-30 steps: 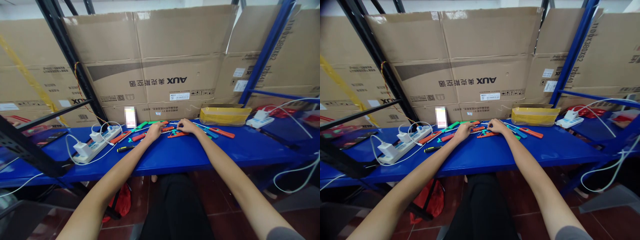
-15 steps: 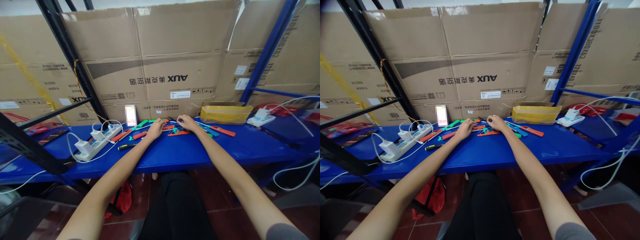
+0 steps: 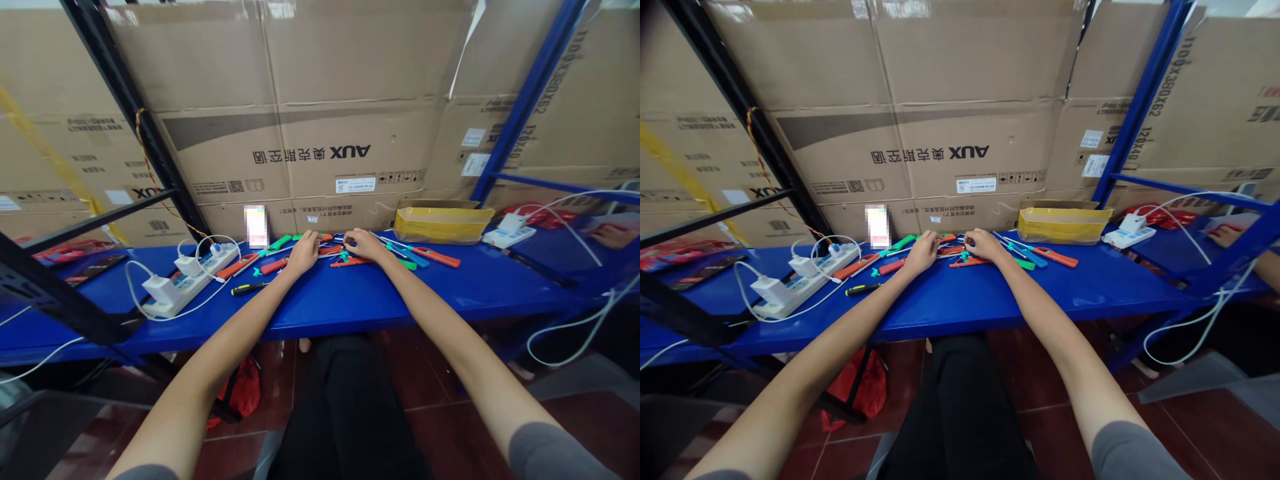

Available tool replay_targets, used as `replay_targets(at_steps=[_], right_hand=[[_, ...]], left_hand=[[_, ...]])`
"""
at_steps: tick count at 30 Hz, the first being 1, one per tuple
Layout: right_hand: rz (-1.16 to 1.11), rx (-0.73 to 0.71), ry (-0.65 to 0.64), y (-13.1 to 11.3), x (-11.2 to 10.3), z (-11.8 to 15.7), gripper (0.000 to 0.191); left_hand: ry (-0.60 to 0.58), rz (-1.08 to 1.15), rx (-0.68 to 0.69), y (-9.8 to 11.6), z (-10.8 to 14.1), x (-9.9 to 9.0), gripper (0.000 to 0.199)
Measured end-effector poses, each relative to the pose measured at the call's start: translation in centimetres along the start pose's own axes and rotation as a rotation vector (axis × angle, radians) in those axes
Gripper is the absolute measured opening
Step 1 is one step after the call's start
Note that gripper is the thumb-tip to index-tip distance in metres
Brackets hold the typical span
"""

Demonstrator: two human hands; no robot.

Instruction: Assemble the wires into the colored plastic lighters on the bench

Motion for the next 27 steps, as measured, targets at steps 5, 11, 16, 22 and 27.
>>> replay_targets(at_steps=[5, 11, 16, 22, 27], right_hand=[[-0.02, -0.034, 0.003, -0.2, 0.0, 0.0, 0.016], [-0.128, -0.057, 0.029, -0.4, -0.1, -0.1, 0.017], [-0.245, -0.052, 0.081, 0.1, -0.3, -0.2, 0.014], [-0.33, -0.007, 0.069, 0.2, 0.2, -0.4, 0.014], [-0.338, -0.009, 0.087, -0.1, 0.3, -0.5, 0.013]], left_hand=[[-0.008, -0.049, 0.009, -0.2, 0.0, -0.1, 0.024], [-0.043, -0.044, 0.02, 0.0, -0.1, 0.1, 0.025], [-0.036, -0.103, 0.03, 0.7, -0.1, -0.2, 0.023], [-0.027, -0.168, -0.01, 0.8, -0.1, -0.4, 0.023], [-0.052, -0.19, -0.029, 0.7, -0.1, -0.4, 0.022]])
Point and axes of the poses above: each hand's wrist, its own z-axis away from the middle knuckle, its own x-axis out of the palm, y = z × x, the point moved 9 cm from there along -z, towards the middle knuckle, and after that the axes turned 9 degrees about x, right-handed, at the moved point
